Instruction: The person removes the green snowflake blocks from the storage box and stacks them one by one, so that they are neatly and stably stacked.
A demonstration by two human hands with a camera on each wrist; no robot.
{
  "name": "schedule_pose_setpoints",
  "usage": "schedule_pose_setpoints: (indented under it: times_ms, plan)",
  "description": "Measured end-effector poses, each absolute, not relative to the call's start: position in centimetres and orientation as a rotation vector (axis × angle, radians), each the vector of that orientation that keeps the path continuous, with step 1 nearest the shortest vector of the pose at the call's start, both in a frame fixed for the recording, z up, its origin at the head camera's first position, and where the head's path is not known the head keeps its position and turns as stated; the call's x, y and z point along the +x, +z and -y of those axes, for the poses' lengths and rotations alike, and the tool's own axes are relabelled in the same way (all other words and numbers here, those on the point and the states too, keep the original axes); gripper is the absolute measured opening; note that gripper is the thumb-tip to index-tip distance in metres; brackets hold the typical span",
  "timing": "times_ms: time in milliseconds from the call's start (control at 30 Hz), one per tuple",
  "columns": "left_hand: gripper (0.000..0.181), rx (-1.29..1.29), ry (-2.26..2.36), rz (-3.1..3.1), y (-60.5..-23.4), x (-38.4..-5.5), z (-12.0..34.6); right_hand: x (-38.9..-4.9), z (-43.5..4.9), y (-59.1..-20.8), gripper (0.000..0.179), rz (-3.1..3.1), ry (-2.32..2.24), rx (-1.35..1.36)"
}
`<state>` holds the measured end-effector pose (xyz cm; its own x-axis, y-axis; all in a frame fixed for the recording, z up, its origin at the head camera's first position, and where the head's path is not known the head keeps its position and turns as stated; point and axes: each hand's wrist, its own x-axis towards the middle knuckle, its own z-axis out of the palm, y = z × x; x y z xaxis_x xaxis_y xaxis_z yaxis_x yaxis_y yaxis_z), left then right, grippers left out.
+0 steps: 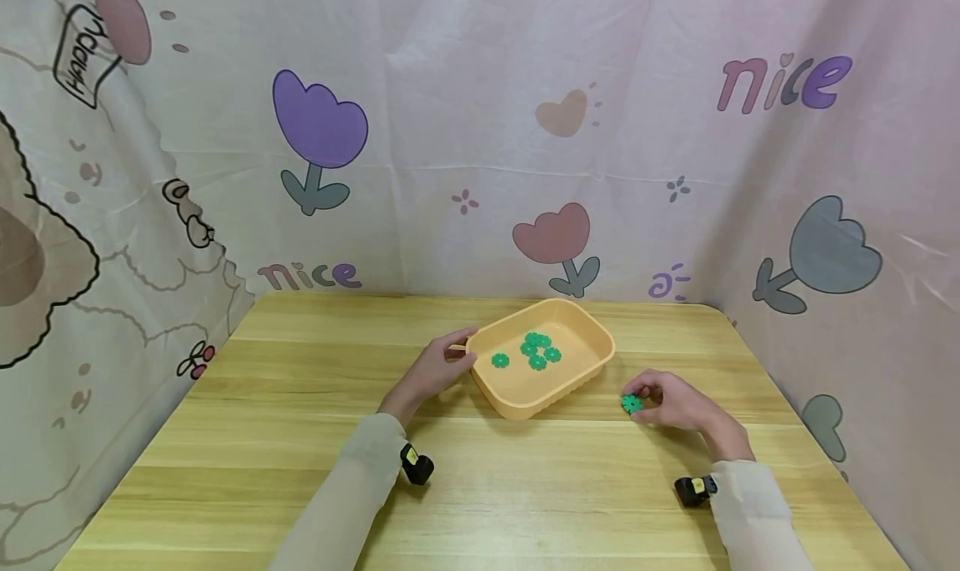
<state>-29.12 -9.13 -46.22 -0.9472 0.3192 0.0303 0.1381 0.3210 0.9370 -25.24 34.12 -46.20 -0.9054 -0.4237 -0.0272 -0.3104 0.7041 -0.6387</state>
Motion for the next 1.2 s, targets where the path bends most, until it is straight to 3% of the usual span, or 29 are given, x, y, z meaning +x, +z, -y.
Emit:
schedule_pose_setpoints:
  times_ms: [1200]
  plan:
    - [0.053,0.414,1.686,-2.432,-46.04,-28.97,8.98,-25.49,-34.3,-46.51,0.03,-2.759,-0.983,-0.538]
